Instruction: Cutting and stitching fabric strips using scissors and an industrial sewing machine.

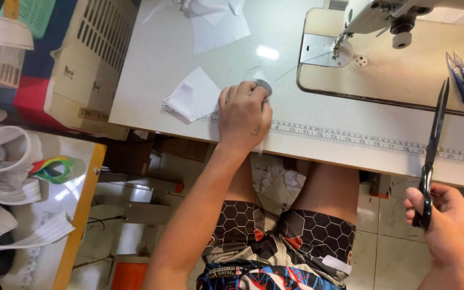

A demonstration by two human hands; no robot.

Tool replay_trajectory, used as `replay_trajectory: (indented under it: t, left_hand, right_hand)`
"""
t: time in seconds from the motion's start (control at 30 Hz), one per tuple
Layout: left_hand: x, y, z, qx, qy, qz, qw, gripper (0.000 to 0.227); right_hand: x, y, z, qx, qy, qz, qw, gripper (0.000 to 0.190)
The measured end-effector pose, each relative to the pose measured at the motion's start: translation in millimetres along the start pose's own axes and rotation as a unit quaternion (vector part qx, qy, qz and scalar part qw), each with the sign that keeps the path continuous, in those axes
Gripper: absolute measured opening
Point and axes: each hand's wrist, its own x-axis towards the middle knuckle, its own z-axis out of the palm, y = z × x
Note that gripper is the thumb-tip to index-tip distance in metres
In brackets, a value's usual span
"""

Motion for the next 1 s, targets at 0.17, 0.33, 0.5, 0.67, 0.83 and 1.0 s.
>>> replay_trajectory:
  t: [0.17,0.33,0.5,0.67,0.83,1.0]
  left_hand:
    - [12.2,25.9,-52.2,-0.323,-0.180,-0.175,0.913,0.012]
    - [15.8,10.8,-29.8,-0.430,-0.194,-0.154,0.868,0.022]
    - [19.2,-0.6,-36.0,-0.436,-0.287,-0.102,0.847,0.016]
    - [23.0,-7.3,-38.6,-0.477,-0.291,-0.106,0.823,0.027]
    - [21.1,-8.0,-37.5,-0.471,-0.292,-0.113,0.825,0.023]
    - [20.0,-7.7,-37.6,-0.446,-0.296,-0.098,0.839,0.022]
  right_hand:
    - [28.8,83.6,-16.8,0.295,-0.317,-0.056,0.900,0.054]
    - [-33.4,93.8,29.6,0.426,-0.519,-0.081,0.737,0.082]
    - [-83.5,62.6,56.3,0.257,-0.554,-0.026,0.792,0.102]
    - [-90.0,45.4,77.3,0.229,-0.510,-0.027,0.829,0.097]
    - [-81.7,32.6,95.3,0.261,-0.503,-0.090,0.819,0.089]
    - [-71.4,33.2,111.0,0.286,-0.509,-0.107,0.805,0.084]
